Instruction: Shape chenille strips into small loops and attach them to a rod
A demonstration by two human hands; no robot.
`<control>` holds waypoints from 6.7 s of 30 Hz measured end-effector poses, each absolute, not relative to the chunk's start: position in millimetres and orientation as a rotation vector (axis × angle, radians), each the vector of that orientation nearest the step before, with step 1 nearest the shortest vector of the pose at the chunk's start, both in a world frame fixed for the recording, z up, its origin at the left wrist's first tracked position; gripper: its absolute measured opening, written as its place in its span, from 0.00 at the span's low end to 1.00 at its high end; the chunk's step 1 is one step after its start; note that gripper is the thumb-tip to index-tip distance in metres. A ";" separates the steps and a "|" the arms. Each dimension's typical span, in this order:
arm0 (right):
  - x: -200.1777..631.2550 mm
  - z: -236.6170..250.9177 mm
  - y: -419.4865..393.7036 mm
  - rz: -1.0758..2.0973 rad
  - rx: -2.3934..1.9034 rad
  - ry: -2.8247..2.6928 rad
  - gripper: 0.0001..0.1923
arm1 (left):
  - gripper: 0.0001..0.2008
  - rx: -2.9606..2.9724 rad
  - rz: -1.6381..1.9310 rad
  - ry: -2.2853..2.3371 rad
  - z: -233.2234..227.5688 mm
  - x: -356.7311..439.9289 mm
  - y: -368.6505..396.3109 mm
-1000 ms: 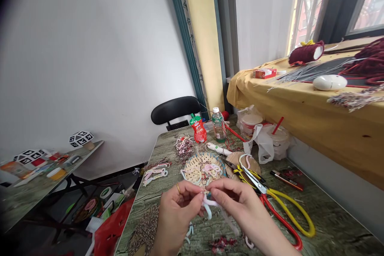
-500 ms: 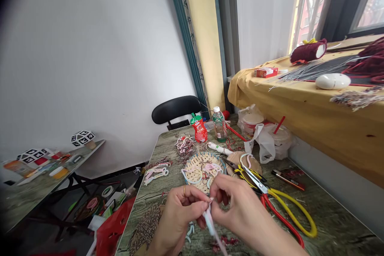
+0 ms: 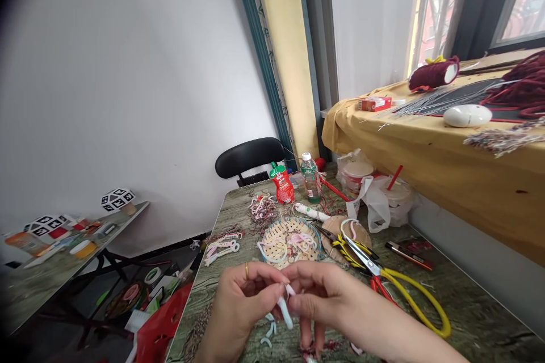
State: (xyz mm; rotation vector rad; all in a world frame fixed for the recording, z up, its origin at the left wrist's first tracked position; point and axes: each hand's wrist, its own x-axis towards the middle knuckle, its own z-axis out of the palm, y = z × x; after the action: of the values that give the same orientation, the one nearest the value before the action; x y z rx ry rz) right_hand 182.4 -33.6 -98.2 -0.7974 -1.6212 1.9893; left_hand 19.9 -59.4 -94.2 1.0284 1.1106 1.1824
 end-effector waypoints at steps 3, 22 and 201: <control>181.9 -95.0 -31.6 1.855 -0.845 -1.684 0.11 | 0.03 1.170 1.182 1.138 -90.9 17.3 -58.2; 185.9 -90.2 -19.9 0.496 -0.952 -2.331 0.13 | 0.06 0.843 1.096 0.803 -98.2 10.7 -42.2; 178.4 -83.9 -32.0 0.318 -0.931 -2.065 0.09 | 0.09 0.654 1.226 0.908 -88.5 26.4 -39.7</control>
State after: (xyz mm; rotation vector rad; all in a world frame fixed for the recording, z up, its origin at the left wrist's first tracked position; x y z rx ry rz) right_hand 178.4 -32.0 -83.9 -0.9307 -2.0649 0.3184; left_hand 26.4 -39.7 -88.5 0.6544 0.9080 1.2258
